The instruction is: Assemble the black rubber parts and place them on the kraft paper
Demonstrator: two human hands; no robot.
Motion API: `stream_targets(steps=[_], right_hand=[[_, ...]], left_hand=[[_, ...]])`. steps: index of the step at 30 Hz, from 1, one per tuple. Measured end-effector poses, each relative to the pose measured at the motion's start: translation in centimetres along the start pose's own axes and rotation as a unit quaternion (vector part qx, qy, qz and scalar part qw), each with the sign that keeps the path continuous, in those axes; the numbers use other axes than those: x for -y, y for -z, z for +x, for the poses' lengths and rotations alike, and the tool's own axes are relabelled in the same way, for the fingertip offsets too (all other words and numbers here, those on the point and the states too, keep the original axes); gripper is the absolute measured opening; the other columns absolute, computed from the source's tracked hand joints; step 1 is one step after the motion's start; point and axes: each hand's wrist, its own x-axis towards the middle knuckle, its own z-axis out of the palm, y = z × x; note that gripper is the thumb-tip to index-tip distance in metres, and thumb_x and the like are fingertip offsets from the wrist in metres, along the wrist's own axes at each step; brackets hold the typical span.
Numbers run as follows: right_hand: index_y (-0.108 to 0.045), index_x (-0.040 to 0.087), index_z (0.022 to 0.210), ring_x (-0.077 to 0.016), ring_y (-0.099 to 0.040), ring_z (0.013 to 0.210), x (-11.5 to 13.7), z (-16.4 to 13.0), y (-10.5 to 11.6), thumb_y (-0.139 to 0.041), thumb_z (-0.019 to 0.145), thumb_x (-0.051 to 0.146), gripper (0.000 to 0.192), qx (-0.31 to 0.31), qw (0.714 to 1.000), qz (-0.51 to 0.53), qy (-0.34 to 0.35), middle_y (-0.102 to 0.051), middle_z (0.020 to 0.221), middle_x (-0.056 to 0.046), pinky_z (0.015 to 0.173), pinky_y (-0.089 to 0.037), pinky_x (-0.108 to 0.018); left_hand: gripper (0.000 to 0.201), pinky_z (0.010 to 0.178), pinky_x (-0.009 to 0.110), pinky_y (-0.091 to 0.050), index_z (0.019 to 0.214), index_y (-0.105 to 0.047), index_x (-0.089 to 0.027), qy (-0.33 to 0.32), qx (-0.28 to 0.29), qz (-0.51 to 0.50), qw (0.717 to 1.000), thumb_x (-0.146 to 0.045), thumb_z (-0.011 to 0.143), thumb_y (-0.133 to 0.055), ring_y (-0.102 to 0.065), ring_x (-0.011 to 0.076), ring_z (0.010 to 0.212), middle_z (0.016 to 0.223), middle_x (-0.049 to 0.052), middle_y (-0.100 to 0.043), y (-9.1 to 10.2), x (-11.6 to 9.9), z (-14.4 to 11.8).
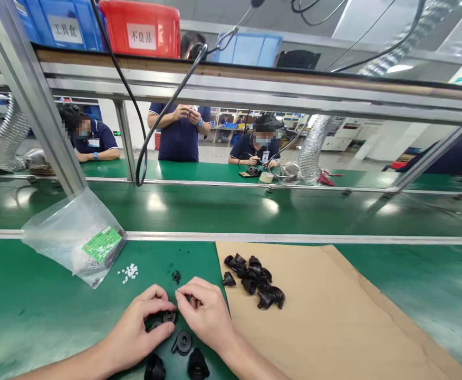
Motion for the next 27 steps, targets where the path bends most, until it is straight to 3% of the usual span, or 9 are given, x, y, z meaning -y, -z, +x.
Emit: stream_targets(steps=[3, 6, 8, 11, 14, 19, 27], right_hand=[[-0.079, 0.02, 0.089, -0.0145, -0.057, 0.058, 0.0, 0.0, 0.0, -0.066, 0.097, 0.022, 0.015, -0.023, 1.0, 0.005, 0.019, -0.068, 0.074, -0.003, 0.052, -0.044, -0.026], [-0.08, 0.019, 0.093, -0.0145, -0.057, 0.057, 0.2, 0.1, 0.1, -0.067, 0.096, 0.019, 0.013, -0.048, 0.997, 0.004, 0.064, -0.066, 0.071, -0.002, 0.052, -0.044, -0.026], [-0.08, 0.019, 0.096, -0.0146, -0.057, 0.056, 0.4, 0.0, 0.1, -0.068, 0.095, 0.016, 0.012, -0.056, 0.993, -0.001, 0.102, -0.065, 0.069, -0.002, 0.052, -0.044, -0.027], [-0.08, 0.019, 0.097, -0.0141, -0.057, 0.055, 0.6, -0.1, 0.0, -0.068, 0.095, 0.013, 0.013, -0.051, 0.989, -0.014, 0.137, -0.065, 0.067, -0.001, 0.052, -0.042, -0.027], [-0.08, 0.02, 0.096, -0.0134, -0.056, 0.054, 0.6, -0.3, -0.3, -0.067, 0.095, 0.013, 0.014, -0.042, 0.989, -0.027, 0.142, -0.065, 0.066, -0.001, 0.053, -0.041, -0.027], [-0.08, 0.02, 0.092, -0.0123, -0.053, 0.054, 0.6, -0.5, -0.5, -0.064, 0.096, 0.015, 0.017, -0.025, 0.99, -0.046, 0.13, -0.061, 0.064, 0.0, 0.054, -0.038, -0.026], [-0.071, 0.02, 0.073, -0.0104, -0.046, 0.052, 1.4, -0.7, -0.7, -0.058, 0.093, 0.012, 0.026, -0.003, 0.99, -0.082, 0.115, -0.051, 0.058, 0.004, 0.054, -0.032, -0.026]], left_hand=[[0.017, 0.067, 0.028, -0.044, 0.098, -0.083, -0.02, 0.048, -0.014, -0.041, 0.998, -0.026, 0.087, -0.071, -0.056, 0.0167, 0.075, 0.093, 0.005, -0.062, 0.2, 0.7, 0.5], [0.025, 0.068, 0.027, -0.044, 0.099, -0.082, -0.017, 0.068, -0.038, -0.174, 0.982, -0.038, 0.087, -0.077, -0.056, 0.0161, 0.075, 0.094, 0.006, -0.066, 0.6, 1.7, 1.1], [0.032, 0.071, 0.027, -0.046, 0.101, -0.082, -0.017, 0.101, -0.048, -0.295, 0.949, -0.042, 0.082, -0.084, -0.059, 0.0162, 0.078, 0.092, 0.006, -0.068, 0.9, 2.2, 1.4], [0.038, 0.072, 0.025, -0.049, 0.104, -0.081, -0.017, 0.177, -0.03, -0.468, 0.865, -0.04, 0.076, -0.092, -0.06, 0.0125, 0.073, 0.086, 0.004, -0.07, 1.1, 2.4, 1.5], [0.039, 0.077, 0.025, -0.053, 0.105, -0.081, -0.015, 0.205, 0.001, -0.544, 0.813, -0.03, 0.073, -0.095, -0.065, 0.0118, 0.073, 0.086, 0.005, -0.073, 0.9, 2.3, 1.3], [0.036, 0.077, 0.026, -0.056, 0.106, -0.08, -0.014, 0.213, 0.022, -0.547, 0.809, -0.02, 0.073, -0.094, -0.071, 0.0149, 0.077, 0.088, 0.007, -0.076, 0.7, 2.0, 1.4], [0.031, 0.077, 0.025, -0.056, 0.105, -0.079, -0.014, 0.198, 0.02, -0.524, 0.828, -0.024, 0.078, -0.092, -0.068, 0.0133, 0.076, 0.091, 0.007, -0.075, 0.3, 1.9, 1.3]])
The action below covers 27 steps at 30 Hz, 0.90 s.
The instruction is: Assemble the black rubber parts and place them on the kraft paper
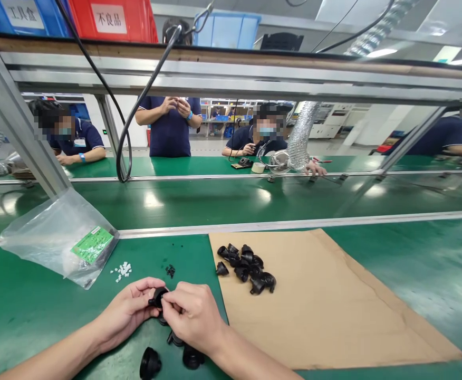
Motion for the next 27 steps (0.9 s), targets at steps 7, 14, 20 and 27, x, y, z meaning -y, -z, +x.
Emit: stream_targets(steps=[7, 14, 20, 27], right_hand=[[-0.064, 0.02, 0.066, -0.0103, -0.043, 0.053, -0.06, 0.02, -0.09, -0.056, 0.094, 0.014, 0.03, 0.014, 1.0, -0.014, -0.011, -0.047, 0.058, 0.004, 0.054, -0.029, -0.026], [-0.063, 0.02, 0.067, -0.011, -0.042, 0.054, -0.18, -0.17, -0.24, -0.053, 0.096, 0.014, 0.032, 0.018, 1.0, -0.021, -0.006, -0.047, 0.059, 0.004, 0.055, -0.028, -0.027], [-0.061, 0.021, 0.065, -0.0115, -0.042, 0.054, -0.1, -0.05, -0.15, -0.052, 0.097, 0.015, 0.034, 0.028, 0.999, -0.029, -0.013, -0.047, 0.058, 0.003, 0.055, -0.028, -0.027], [-0.06, 0.021, 0.063, -0.0122, -0.045, 0.053, 0.1, -0.37, -0.32, -0.05, 0.098, 0.015, 0.037, 0.036, 0.997, -0.062, -0.018, -0.051, 0.058, 0.002, 0.055, -0.029, -0.028]], left_hand=[[0.03, 0.078, 0.026, -0.055, 0.104, -0.079, -0.014, -0.005, 0.002, 0.011, 1.0, -0.027, 0.08, -0.09, -0.067, 0.0141, 0.077, 0.091, 0.007, -0.074, -0.07, 0.02, 0.06], [0.03, 0.079, 0.027, -0.055, 0.104, -0.079, -0.014, -0.005, -0.002, 0.018, 1.0, -0.028, 0.08, -0.09, -0.067, 0.0143, 0.079, 0.091, 0.006, -0.073, -0.1, 0.04, 0.06], [0.032, 0.08, 0.027, -0.055, 0.105, -0.079, -0.015, -0.013, -0.001, 0.025, 1.0, -0.032, 0.08, -0.09, -0.066, 0.0145, 0.08, 0.093, 0.006, -0.073, -0.19, 0.16, -0.02], [0.032, 0.081, 0.027, -0.053, 0.106, -0.078, -0.017, -0.026, 0.002, 0.055, 0.998, -0.037, 0.083, -0.088, -0.064, 0.0134, 0.079, 0.092, 0.005, -0.071, -0.01, 0.37, 0.07]])
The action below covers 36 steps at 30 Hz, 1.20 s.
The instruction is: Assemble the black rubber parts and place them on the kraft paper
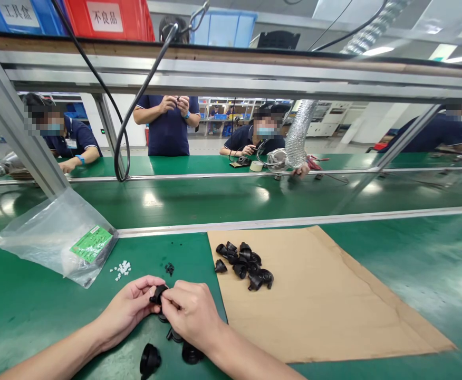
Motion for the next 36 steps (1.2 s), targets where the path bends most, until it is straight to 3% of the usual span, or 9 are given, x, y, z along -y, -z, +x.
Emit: stream_targets(steps=[4, 8, 11, 15, 19, 23, 27, 36], right_hand=[[-0.064, 0.021, 0.068, -0.0121, -0.049, 0.054, -0.4, -0.1, 0.0, -0.049, 0.102, 0.015, 0.037, -0.009, 0.998, -0.047, 0.036, -0.056, 0.06, 0.001, 0.056, -0.032, -0.027], [-0.07, 0.021, 0.081, -0.0124, -0.055, 0.056, -0.8, 0.0, 0.1, -0.055, 0.103, 0.018, 0.026, -0.019, 0.997, -0.046, 0.056, -0.063, 0.066, 0.0, 0.058, -0.035, -0.026], [-0.071, 0.02, 0.094, -0.0108, -0.052, 0.052, -0.8, 0.1, 0.0, -0.066, 0.097, 0.024, 0.007, -0.026, 0.999, 0.027, -0.028, -0.062, 0.066, 0.003, 0.054, -0.038, -0.024], [-0.071, 0.019, 0.113, -0.0098, -0.051, 0.049, -0.7, 0.2, -0.1, -0.066, 0.094, 0.025, 0.02, 0.023, 0.982, 0.123, -0.144, -0.063, 0.068, 0.004, 0.049, -0.04, -0.021], [-0.075, 0.019, 0.094, -0.0114, -0.052, 0.05, -0.7, 0.3, 0.0, -0.061, 0.095, 0.027, 0.016, 0.043, 0.975, 0.139, -0.167, -0.061, 0.062, 0.003, 0.049, -0.041, -0.021], [-0.075, 0.019, 0.092, -0.0123, -0.054, 0.05, -0.6, 0.2, -0.2, -0.061, 0.094, 0.027, 0.016, 0.038, 0.979, 0.119, -0.159, -0.062, 0.061, 0.002, 0.051, -0.042, -0.022], [-0.074, 0.02, 0.09, -0.0122, -0.052, 0.05, -0.5, 0.2, -0.3, -0.062, 0.092, 0.025, 0.014, 0.04, 0.985, 0.093, -0.14, -0.061, 0.06, 0.003, 0.051, -0.042, -0.022], [-0.073, 0.021, 0.088, -0.0119, -0.05, 0.05, -0.2, 0.3, -0.3, -0.062, 0.09, 0.025, 0.012, 0.044, 0.987, 0.083, -0.133, -0.057, 0.058, 0.005, 0.051, -0.04, -0.022]], left_hand=[[0.037, 0.082, 0.03, -0.054, 0.114, -0.076, -0.018, -0.025, 0.004, 0.028, 0.999, -0.043, 0.088, -0.082, -0.064, 0.015, 0.082, 0.097, 0.006, -0.071, -0.1, 0.2, -0.2], [0.047, 0.085, 0.031, -0.053, 0.121, -0.074, -0.019, -0.081, 0.005, 0.098, 0.992, -0.038, 0.081, -0.089, -0.064, 0.0206, 0.096, 0.108, 0.009, -0.072, -0.1, 0.2, -0.5], [0.043, 0.09, 0.034, -0.054, 0.123, -0.075, -0.019, -0.105, -0.005, 0.122, 0.987, -0.04, 0.086, -0.083, -0.063, 0.0246, 0.105, 0.118, 0.012, -0.071, 0.0, -0.1, -0.5], [0.041, 0.091, 0.036, -0.056, 0.123, -0.077, -0.021, -0.131, -0.012, 0.161, 0.978, -0.044, 0.089, -0.079, -0.065, 0.0254, 0.102, 0.125, 0.012, -0.067, 0.1, -0.3, -0.4], [0.036, 0.085, 0.032, -0.057, 0.123, -0.078, -0.023, -0.166, -0.066, 0.272, 0.945, -0.04, 0.092, -0.075, -0.068, 0.0248, 0.095, 0.111, 0.011, -0.073, -0.3, -0.1, -0.8], [0.029, 0.07, 0.028, -0.054, 0.116, -0.08, -0.021, -0.201, -0.098, 0.35, 0.91, -0.031, 0.09, -0.076, -0.067, 0.0209, 0.076, 0.094, 0.009, -0.077, -0.7, -0.3, -1.1], [0.02, 0.062, 0.025, -0.05, 0.104, -0.08, -0.02, -0.203, -0.11, 0.368, 0.901, -0.024, 0.086, -0.075, -0.063, 0.0184, 0.067, 0.083, 0.006, -0.075, -1.0, -0.5, -1.0], [0.009, 0.063, 0.025, -0.051, 0.091, -0.075, -0.018, -0.197, -0.112, 0.392, 0.892, -0.018, 0.084, -0.07, -0.065, 0.0188, 0.069, 0.08, 0.005, -0.074, -1.3, -0.6, -1.1]])
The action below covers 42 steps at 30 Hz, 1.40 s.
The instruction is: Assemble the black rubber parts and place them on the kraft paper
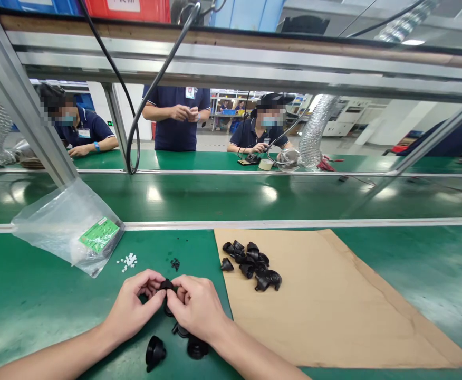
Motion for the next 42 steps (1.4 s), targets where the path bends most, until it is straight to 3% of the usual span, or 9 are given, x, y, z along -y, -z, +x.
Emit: stream_targets(steps=[14, 17, 20, 23, 26, 31, 36, 42], right_hand=[[-0.068, 0.021, 0.078, -0.0117, -0.042, 0.047, 0.6, -0.4, -0.2, -0.059, 0.095, 0.027, 0.02, 0.005, 1.0, -0.029, -0.002, -0.046, 0.052, 0.007, 0.052, -0.033, -0.024], [-0.072, 0.022, 0.083, -0.0126, -0.049, 0.05, 0.4, -0.1, 0.0, -0.06, 0.093, 0.024, 0.016, 0.013, 0.998, -0.058, 0.003, -0.053, 0.054, 0.006, 0.055, -0.035, -0.024], [-0.075, 0.022, 0.091, -0.0149, -0.059, 0.056, -0.2, 0.7, 1.4, -0.062, 0.093, 0.022, 0.013, 0.011, 0.992, -0.126, 0.003, -0.062, 0.06, 0.004, 0.059, -0.039, -0.025], [-0.076, 0.022, 0.096, -0.0184, -0.067, 0.064, -1.1, 1.6, 4.1, -0.062, 0.096, 0.023, 0.013, 0.014, 0.963, -0.262, -0.065, -0.07, 0.067, 0.0, 0.06, -0.04, -0.026], [-0.075, 0.022, 0.094, -0.0229, -0.073, 0.071, -2.1, 2.0, 6.9, -0.061, 0.099, 0.025, 0.015, 0.031, 0.912, -0.378, -0.156, -0.075, 0.074, -0.004, 0.059, -0.039, -0.027], [-0.074, 0.017, 0.091, -0.0299, -0.076, 0.075, -3.7, 2.0, 10.0, -0.06, 0.098, 0.023, 0.017, 0.019, 0.869, -0.437, -0.232, -0.077, 0.083, -0.013, 0.059, -0.041, -0.029], [-0.073, 0.014, 0.096, -0.0326, -0.076, 0.084, -4.5, 1.9, 11.5, -0.059, 0.098, 0.021, 0.016, 0.02, 0.841, -0.464, -0.277, -0.077, 0.091, -0.016, 0.064, -0.047, -0.032], [-0.07, 0.014, 0.112, -0.0328, -0.075, 0.084, -3.9, 1.5, 11.2, -0.057, 0.099, 0.018, 0.019, 0.028, 0.836, -0.475, -0.273, -0.077, 0.092, -0.014, 0.062, -0.048, -0.032]], left_hand=[[0.011, 0.062, 0.025, -0.048, 0.09, -0.076, -0.018, 0.026, 0.012, 0.004, 1.0, -0.019, 0.085, -0.066, -0.064, 0.0187, 0.068, 0.078, 0.005, -0.074, 0.0, -0.3, -0.2], [0.011, 0.064, 0.027, -0.05, 0.094, -0.075, -0.018, 0.015, 0.019, 0.015, 1.0, -0.02, 0.087, -0.067, -0.064, 0.0193, 0.069, 0.082, 0.006, -0.074, 0.1, 0.1, -0.1], [0.023, 0.07, 0.028, -0.052, 0.112, -0.072, -0.021, -0.007, 0.031, 0.034, 0.999, -0.026, 0.09, -0.07, -0.065, 0.0209, 0.078, 0.096, 0.008, -0.075, 0.3, 0.5, 0.0], [0.03, 0.074, 0.029, -0.052, 0.121, -0.07, -0.024, -0.028, 0.048, 0.061, 0.997, -0.032, 0.092, -0.073, -0.065, 0.0219, 0.085, 0.107, 0.009, -0.073, 0.6, 0.8, -0.2], [0.021, 0.078, 0.029, -0.051, 0.112, -0.072, -0.025, -0.059, 0.088, 0.081, 0.991, -0.034, 0.094, -0.072, -0.065, 0.0228, 0.09, 0.108, 0.009, -0.072, 0.8, 0.7, -0.5], [0.011, 0.093, 0.035, -0.05, 0.108, -0.068, -0.023, -0.136, 0.159, 0.086, 0.974, -0.024, 0.098, -0.063, -0.064, 0.0247, 0.103, 0.109, 0.01, -0.069, 0.9, 0.7, -0.7], [0.012, 0.091, 0.034, -0.051, 0.109, -0.066, -0.023, -0.166, 0.184, 0.107, 0.963, -0.021, 0.098, -0.061, -0.063, 0.0222, 0.1, 0.106, 0.007, -0.07, 1.0, 0.9, -0.8], [0.011, 0.087, 0.031, -0.052, 0.106, -0.067, -0.024, -0.194, 0.2, 0.1, 0.955, -0.022, 0.102, -0.057, -0.065, 0.0206, 0.096, 0.102, 0.006, -0.071, 1.0, 0.8, -0.9]])
